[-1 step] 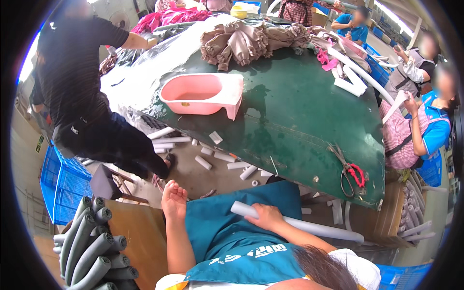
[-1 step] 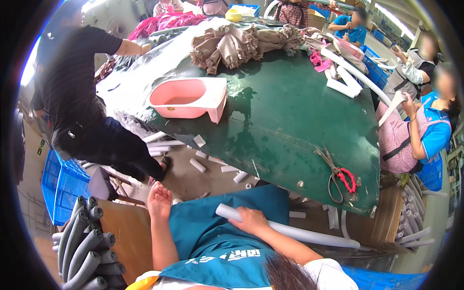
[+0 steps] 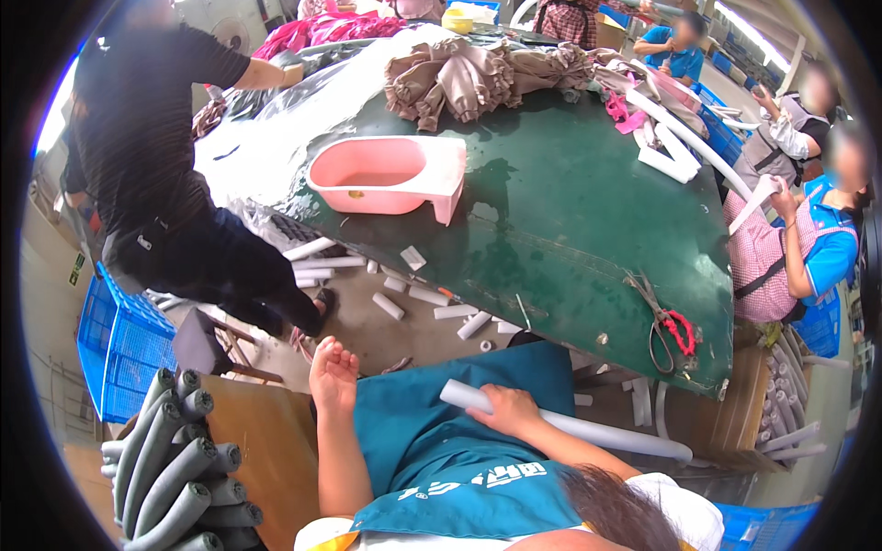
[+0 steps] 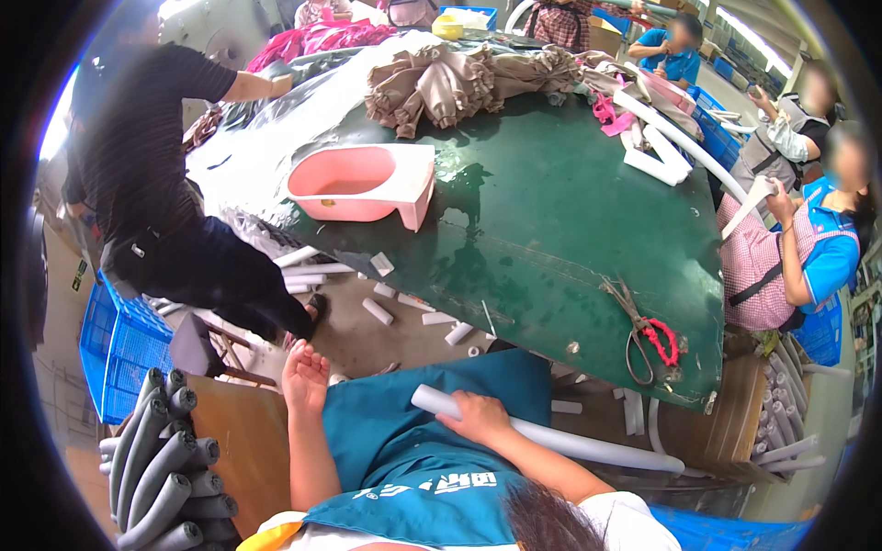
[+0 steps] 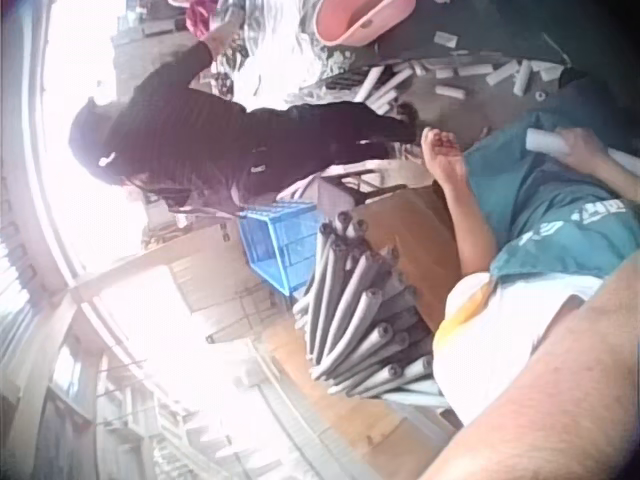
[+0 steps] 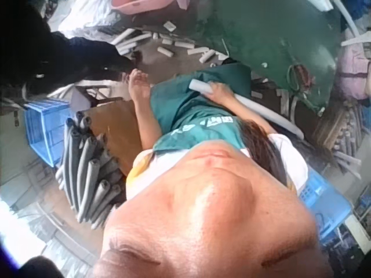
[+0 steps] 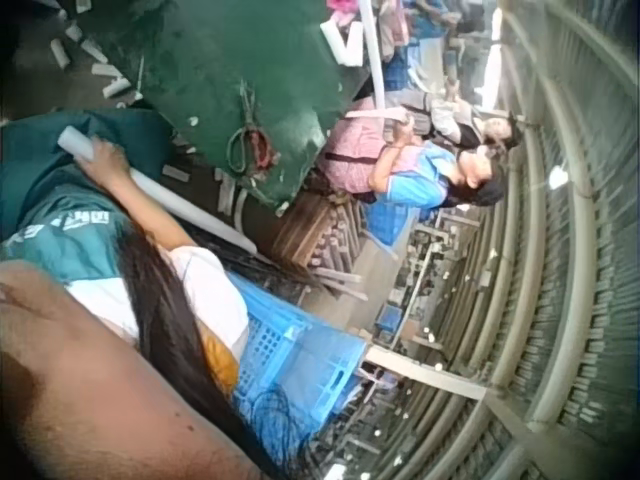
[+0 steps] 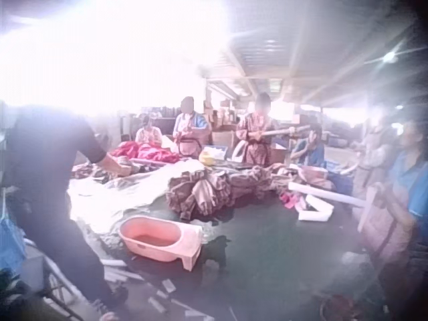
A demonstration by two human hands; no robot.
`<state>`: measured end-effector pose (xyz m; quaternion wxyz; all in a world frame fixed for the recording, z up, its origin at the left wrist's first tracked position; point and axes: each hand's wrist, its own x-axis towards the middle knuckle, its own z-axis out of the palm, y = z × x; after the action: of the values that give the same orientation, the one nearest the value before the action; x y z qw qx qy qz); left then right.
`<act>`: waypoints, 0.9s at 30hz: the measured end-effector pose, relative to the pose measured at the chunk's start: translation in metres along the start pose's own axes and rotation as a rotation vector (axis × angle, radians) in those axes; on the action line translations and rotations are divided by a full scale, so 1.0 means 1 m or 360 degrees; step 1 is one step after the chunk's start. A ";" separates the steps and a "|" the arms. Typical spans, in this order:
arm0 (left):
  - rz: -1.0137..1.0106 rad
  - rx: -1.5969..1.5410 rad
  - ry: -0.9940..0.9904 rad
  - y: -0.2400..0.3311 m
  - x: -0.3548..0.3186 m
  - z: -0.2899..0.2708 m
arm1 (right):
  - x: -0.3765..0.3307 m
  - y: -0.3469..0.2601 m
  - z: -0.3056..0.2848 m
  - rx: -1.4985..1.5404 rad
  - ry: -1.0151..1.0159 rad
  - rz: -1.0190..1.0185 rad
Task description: The person slides gray fabric sleeves over white PVC pipes, trims the excess fabric with scissors, and places the finished pieces into a blue crate. The person repeats this process for multiple pipes.
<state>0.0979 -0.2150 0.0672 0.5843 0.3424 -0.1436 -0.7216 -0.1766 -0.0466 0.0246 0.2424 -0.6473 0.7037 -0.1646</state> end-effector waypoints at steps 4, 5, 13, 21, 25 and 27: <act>0.0065 -0.0016 -0.0119 0.010 -0.002 0.011 | 0.001 -0.003 0.005 -0.0004 -0.0005 -0.0014; 0.0087 -0.0008 -0.0136 0.013 -0.004 0.014 | 0.001 -0.005 0.005 -0.0010 -0.0012 -0.0014; 0.0100 -0.0003 -0.0059 0.015 -0.010 -0.010 | 0.002 -0.001 0.010 -0.0048 0.0038 -0.0107; 0.0081 0.0016 -0.0043 0.011 -0.014 -0.004 | 0.001 0.001 0.007 -0.0047 0.0005 -0.0107; 0.0064 0.0168 -0.0225 -0.001 -0.013 0.043 | 0.001 0.003 0.011 -0.0018 0.0025 -0.0138; 0.0187 0.0457 -0.0369 -0.014 -0.008 0.080 | 0.000 0.003 0.010 0.0000 0.0033 -0.0182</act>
<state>0.0357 -0.2188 0.1194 0.5500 0.3279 -0.3313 -0.6930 -0.1737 -0.0452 0.0141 0.2255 -0.6847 0.6679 -0.1849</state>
